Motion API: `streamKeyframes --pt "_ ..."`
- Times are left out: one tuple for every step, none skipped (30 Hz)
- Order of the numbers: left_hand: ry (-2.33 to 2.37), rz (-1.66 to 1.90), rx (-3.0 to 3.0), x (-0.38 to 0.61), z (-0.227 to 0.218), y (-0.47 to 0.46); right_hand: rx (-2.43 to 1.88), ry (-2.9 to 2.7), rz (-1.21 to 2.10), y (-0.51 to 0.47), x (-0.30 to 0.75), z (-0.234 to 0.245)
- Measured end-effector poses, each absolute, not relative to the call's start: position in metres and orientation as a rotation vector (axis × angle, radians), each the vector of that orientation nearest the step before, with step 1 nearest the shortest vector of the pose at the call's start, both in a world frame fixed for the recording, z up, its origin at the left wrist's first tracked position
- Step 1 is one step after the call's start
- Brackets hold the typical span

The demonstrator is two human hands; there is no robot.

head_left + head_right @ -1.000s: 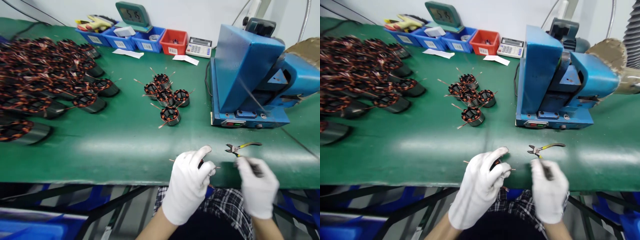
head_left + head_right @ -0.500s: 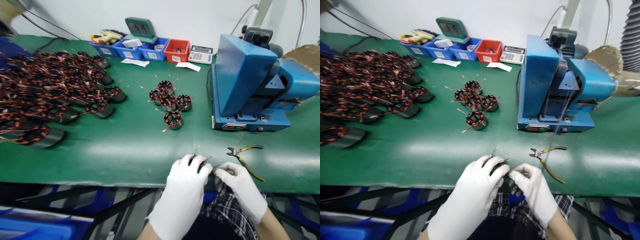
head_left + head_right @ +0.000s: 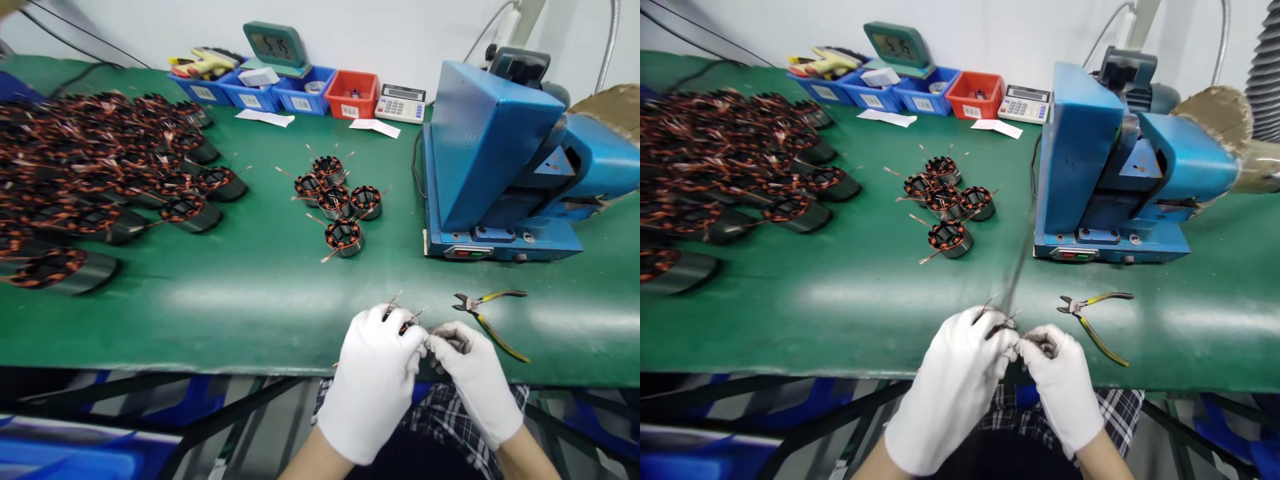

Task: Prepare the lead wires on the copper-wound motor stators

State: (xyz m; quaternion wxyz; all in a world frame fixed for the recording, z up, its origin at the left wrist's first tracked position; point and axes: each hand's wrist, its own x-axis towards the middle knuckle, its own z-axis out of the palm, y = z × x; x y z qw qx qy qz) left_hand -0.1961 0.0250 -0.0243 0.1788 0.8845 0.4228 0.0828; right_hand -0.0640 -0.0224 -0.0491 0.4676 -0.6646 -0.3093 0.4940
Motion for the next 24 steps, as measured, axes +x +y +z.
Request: streamKeyframes --pt "1.200 0.220 2.496 -0.196 -0.024 0.025 -1.643 -0.734 1.205 -0.022 -0.065 -0.048" --pt "1.205 0.208 2.492 -0.196 -0.025 0.025 -1.656 -0.708 1.199 -0.022 -0.066 -0.047" --pt "1.210 0.205 2.489 -0.195 -0.025 0.025 -1.666 -0.688 1.195 -0.023 -0.067 -0.047" --pt "1.212 0.214 2.484 -0.195 -0.026 0.025 -1.675 -0.678 1.190 -0.025 -0.068 -0.046" --pt "1.214 0.233 2.479 -0.195 -0.027 0.025 -1.683 -0.678 1.184 -0.027 -0.068 -0.047" --pt "1.216 0.259 2.474 -0.195 -0.028 0.025 -1.689 -0.682 1.177 -0.030 -0.068 -0.047" --pt "1.219 0.284 2.470 -0.195 -0.028 0.025 -1.694 -0.686 1.160 -0.033 -0.068 -0.049" --pt "1.222 0.309 2.465 -0.195 -0.029 0.025 -1.701 -0.690 1.127 -0.036 -0.067 -0.050" --pt "1.222 0.325 2.461 -0.195 -0.029 0.025 -1.702 -0.708 1.074 -0.038 -0.066 -0.052" --pt "1.218 0.331 2.457 -0.195 -0.029 0.026 -1.693 -0.759 1.013 -0.040 -0.064 -0.054" --pt "1.210 0.330 2.451 -0.196 -0.029 0.026 -1.672 -0.841 0.947 -0.042 -0.062 -0.057" --pt "1.198 0.327 2.444 -0.196 -0.028 0.026 -1.642 -0.951 0.879 -0.043 -0.060 -0.059" --pt "1.191 0.325 2.435 -0.196 -0.028 0.026 -1.604 -1.079 0.815 -0.043 -0.057 -0.061" --pt "1.184 0.323 2.428 -0.197 -0.027 0.027 -1.562 -1.211 0.754 -0.043 -0.054 -0.063" --pt "1.178 0.319 2.423 -0.197 -0.027 0.027 -1.528 -1.329 0.693 -0.042 -0.052 -0.064" --pt "1.172 0.320 2.421 -0.198 -0.027 0.027 -1.507 -1.426 0.628 -0.040 -0.049 -0.065" --pt "1.168 0.323 2.423 -0.198 -0.027 0.028 -1.494 -1.503 0.555 -0.039 -0.047 -0.065" --pt "1.164 0.325 2.428 -0.198 -0.027 0.028 -1.487 -1.564 0.489 -0.037 -0.046 -0.065" --pt "1.158 0.326 2.439 -0.198 -0.028 0.028 -1.497 -1.597 0.442 -0.035 -0.046 -0.063" --pt "1.157 0.324 2.454 -0.198 -0.028 0.028 -1.531 -1.593 0.447 -0.033 -0.047 -0.061" --pt "1.152 0.318 2.477 -0.198 -0.029 0.027 -1.586 -1.533 0.552 -0.031 -0.048 -0.058" --pt "1.146 0.309 2.504 -0.198 -0.030 0.027 -1.644 -1.428 0.748 -0.028 -0.050 -0.055" --pt "1.136 0.299 2.532 -0.198 -0.030 0.026 -1.680 -1.294 1.000 -0.026 -0.051 -0.052" --pt "1.121 0.295 2.558 -0.199 -0.031 0.026 -1.684 -1.154 1.258 -0.023 -0.053 -0.049"
